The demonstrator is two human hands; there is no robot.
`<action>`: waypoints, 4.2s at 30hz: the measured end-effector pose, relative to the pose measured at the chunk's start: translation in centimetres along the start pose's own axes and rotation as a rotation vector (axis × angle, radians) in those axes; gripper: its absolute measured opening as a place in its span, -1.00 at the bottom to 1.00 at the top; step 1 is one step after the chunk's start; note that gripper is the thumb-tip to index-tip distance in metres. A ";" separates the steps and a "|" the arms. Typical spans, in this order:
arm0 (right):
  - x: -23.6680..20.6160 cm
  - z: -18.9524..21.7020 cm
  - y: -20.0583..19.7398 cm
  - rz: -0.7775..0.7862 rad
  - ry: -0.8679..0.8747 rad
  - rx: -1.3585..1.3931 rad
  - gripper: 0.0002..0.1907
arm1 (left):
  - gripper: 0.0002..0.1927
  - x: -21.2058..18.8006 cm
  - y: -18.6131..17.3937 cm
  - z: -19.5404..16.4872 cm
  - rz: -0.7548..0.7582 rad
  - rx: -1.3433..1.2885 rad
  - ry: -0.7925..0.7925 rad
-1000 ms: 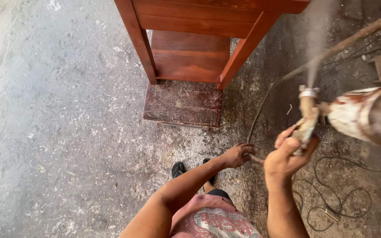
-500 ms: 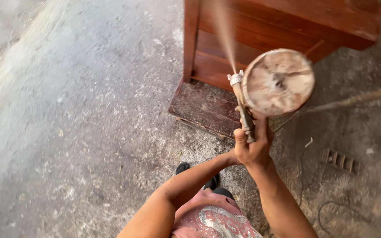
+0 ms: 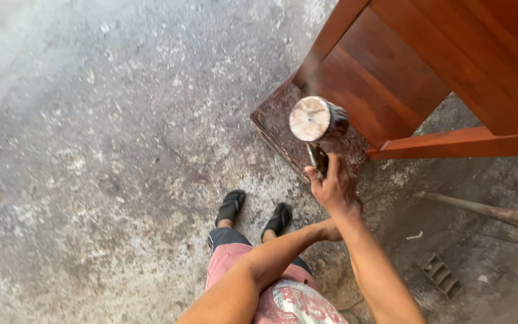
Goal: The person pours brown stain from a can into the cup of a spray gun, connects the gun's hose to an air compressor, and sprays the surfaces of a wooden stool and other furniture pieces, moving around the items to coat them.
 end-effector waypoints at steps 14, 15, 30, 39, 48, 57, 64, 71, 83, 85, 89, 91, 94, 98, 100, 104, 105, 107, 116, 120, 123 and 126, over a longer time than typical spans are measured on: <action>-2.5 -7.2 -5.0 0.062 0.129 0.036 -0.27 | -0.35 3.7 4.2 1.8 -0.185 0.050 -0.032; -2.2 -6.1 -6.6 -0.009 -0.001 0.068 -0.27 | -0.36 4.2 3.7 1.0 -0.190 0.061 -0.039; -5.1 0.1 2.5 -0.246 0.105 0.386 -0.40 | -0.57 -15.5 -7.6 5.8 -0.343 0.238 -0.480; -11.7 -2.6 5.1 -0.451 0.914 0.439 -0.52 | -0.64 -25.3 -13.2 7.1 -0.365 0.333 -0.363; -11.4 -1.6 -4.1 -0.710 1.211 0.239 -0.48 | -0.64 -26.4 -19.1 1.1 -0.260 0.368 -0.328; 1.2 -1.2 2.2 -0.554 0.774 0.634 -0.26 | -0.65 -27.5 -20.5 0.2 -0.256 0.397 -0.346; 3.0 -3.0 3.1 -0.562 0.802 0.645 -0.30 | -0.64 -27.4 -20.6 0.6 -0.240 0.352 -0.377; -3.8 -6.2 0.8 -0.854 1.028 0.243 -0.31 | -0.66 -26.6 -22.0 -0.3 -0.279 0.393 -0.301; 4.6 -6.1 4.1 -0.701 0.716 0.610 -0.31 | -0.65 -24.5 -25.1 -2.9 -0.345 0.362 -0.288; 7.1 -6.1 4.4 -0.676 0.600 0.702 -0.32 | -0.64 -24.4 -25.3 -2.9 -0.333 0.334 -0.341; 8.9 -8.3 4.9 -0.634 0.690 0.755 -0.30 | -0.65 -24.4 -25.3 -2.7 -0.315 0.347 -0.368; 8.0 -9.5 4.6 -0.663 0.770 0.732 -0.29 | -0.65 -24.4 -25.1 -2.4 -0.308 0.346 -0.385; 5.5 -10.5 3.5 -0.740 0.822 0.695 -0.28 | -0.65 -24.4 -25.1 -2.3 -0.332 0.369 -0.341; 1.9 -10.1 2.0 -0.838 0.854 0.407 -0.29 | -0.65 -24.0 -25.3 -2.2 -0.319 0.370 -0.335; 1.0 -10.1 1.7 -0.873 0.883 0.229 -0.30 | -0.65 -23.6 -25.5 -2.5 -0.327 0.372 -0.317; 2.0 -11.1 2.0 -0.938 0.834 0.141 -0.26 | -0.65 -23.1 -25.8 -2.7 -0.296 0.378 -0.359; 2.8 -11.2 2.1 -0.974 0.771 0.161 -0.26 | -0.65 -23.1 -25.9 -2.7 -0.294 0.369 -0.364; 4.6 -12.0 3.1 -0.922 0.827 0.384 -0.27 | -0.65 -22.9 -26.0 -2.8 -0.298 0.365 -0.352; 11.0 -12.1 4.7 -0.658 0.639 0.664 -0.24 | -0.65 -20.5 -26.3 -2.6 -0.336 0.391 -0.263; 8.4 -15.8 3.5 -0.830 0.818 0.466 -0.27 | -0.65 -20.6 -26.2 -2.3 -0.302 0.362 -0.324; 6.0 -18.3 1.9 -0.927 0.805 0.227 -0.29 | -0.65 -20.9 -26.3 -2.0 -0.296 0.362 -0.354; 4.8 -20.2 0.8 -0.974 0.805 0.145 -0.27 | -0.65 -21.2 -26.4 -1.6 -0.310 0.320 -0.359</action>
Point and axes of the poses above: each hand's wrist, its own x-axis towards the middle knuckle, its own y-axis out of the palm, z = x × y, the point moved 5 cm from there along x, towards the middle knuckle, and after that the axes turned 11 degrees about x, right-handed, at the moved point
